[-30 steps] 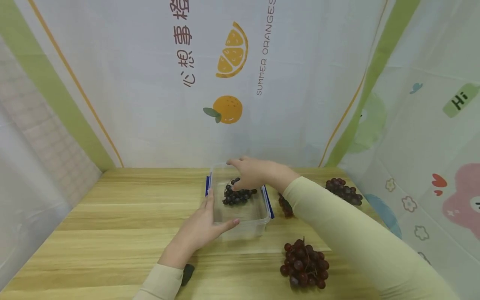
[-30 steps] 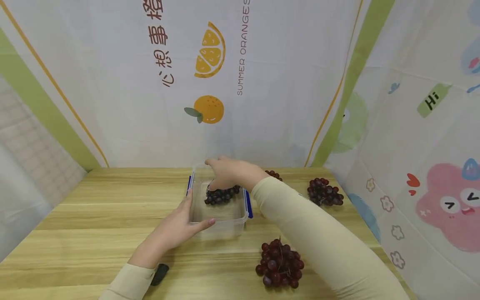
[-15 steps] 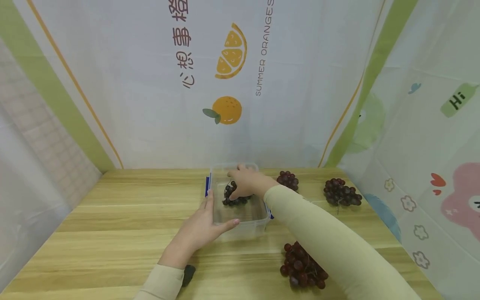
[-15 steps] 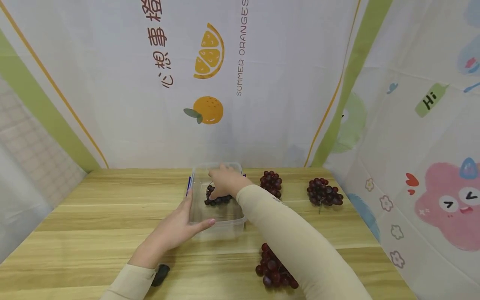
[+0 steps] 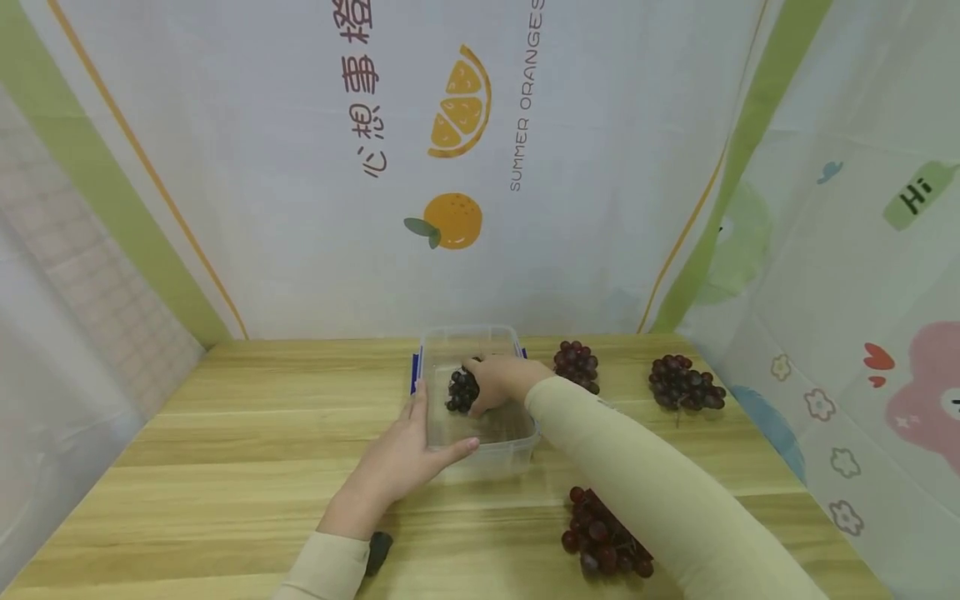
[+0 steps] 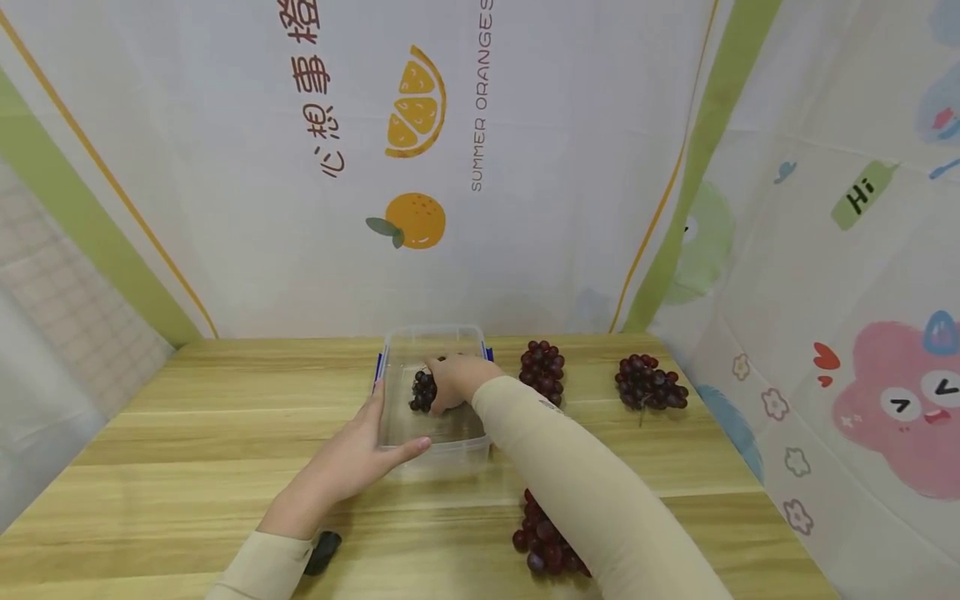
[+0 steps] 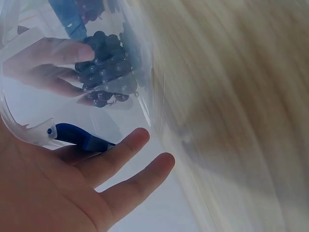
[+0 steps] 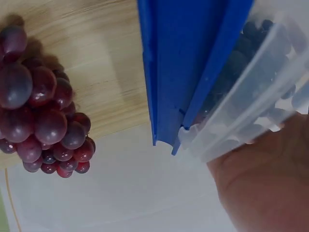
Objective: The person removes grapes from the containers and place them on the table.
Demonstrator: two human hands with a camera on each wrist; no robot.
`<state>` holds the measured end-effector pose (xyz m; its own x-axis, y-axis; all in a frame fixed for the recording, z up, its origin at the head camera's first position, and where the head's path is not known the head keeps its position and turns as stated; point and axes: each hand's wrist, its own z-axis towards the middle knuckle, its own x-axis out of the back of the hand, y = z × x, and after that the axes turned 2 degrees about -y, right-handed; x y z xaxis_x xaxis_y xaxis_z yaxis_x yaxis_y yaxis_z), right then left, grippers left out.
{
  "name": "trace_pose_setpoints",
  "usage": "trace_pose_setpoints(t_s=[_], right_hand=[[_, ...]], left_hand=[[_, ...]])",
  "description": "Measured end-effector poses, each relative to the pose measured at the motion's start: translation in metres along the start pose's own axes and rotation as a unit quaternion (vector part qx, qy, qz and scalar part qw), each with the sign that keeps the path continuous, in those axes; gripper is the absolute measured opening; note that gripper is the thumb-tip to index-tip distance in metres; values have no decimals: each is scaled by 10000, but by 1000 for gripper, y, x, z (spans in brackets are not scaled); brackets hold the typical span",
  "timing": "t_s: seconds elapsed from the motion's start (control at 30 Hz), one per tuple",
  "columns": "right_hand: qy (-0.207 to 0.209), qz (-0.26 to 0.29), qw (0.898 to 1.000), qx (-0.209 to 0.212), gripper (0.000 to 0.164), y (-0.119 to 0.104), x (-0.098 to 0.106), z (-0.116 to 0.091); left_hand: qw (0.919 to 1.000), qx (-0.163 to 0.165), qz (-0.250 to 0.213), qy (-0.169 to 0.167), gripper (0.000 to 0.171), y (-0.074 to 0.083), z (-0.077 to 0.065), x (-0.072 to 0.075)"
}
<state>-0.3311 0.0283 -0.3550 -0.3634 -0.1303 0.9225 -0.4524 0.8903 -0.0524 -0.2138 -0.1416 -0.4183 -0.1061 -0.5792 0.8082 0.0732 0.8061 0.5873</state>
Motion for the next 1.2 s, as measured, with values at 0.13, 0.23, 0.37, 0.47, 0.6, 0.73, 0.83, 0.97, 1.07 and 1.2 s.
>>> trace_pose_setpoints(t_s=[0.13,0.23,0.37,0.47,0.6,0.73,0.83,0.97,1.07,1.2], right_hand=[[-161,-186,9997,-8,95,-2,-4,1],[-320,-480,9983,95,87,-5,-6,1],[-449,-858,9948,311,68,-10,-9,1],[-513,-870,9940,425,51,-12,-7,1],[-532,-739,9946,505,52,-9,-6,2],[-428,-491,9961,598,59,-2,-7,2],[-419,-276,9962,715,57,3,-8,2],[-413,-131,9961,771,54,6,-9,3],[-369,-89,9962,779,53,7,-10,3],[-282,-79,9964,790,54,6,-12,4]], left_hand=[[10000,-16,-14,20,133,0,-1,0],[10000,-30,-10,22,135,0,-1,-1],[10000,-45,-23,15,136,1,-2,0],[10000,-61,-49,18,135,1,-2,0],[10000,-64,-56,-18,134,1,-3,1],[9999,-52,-77,-48,133,1,-3,0],[9999,-63,-126,-48,132,1,-4,0],[9999,-68,-151,-44,131,0,-4,0],[9999,-63,-141,-31,131,0,-5,0],[9999,-49,-134,-28,133,-1,-7,1]])
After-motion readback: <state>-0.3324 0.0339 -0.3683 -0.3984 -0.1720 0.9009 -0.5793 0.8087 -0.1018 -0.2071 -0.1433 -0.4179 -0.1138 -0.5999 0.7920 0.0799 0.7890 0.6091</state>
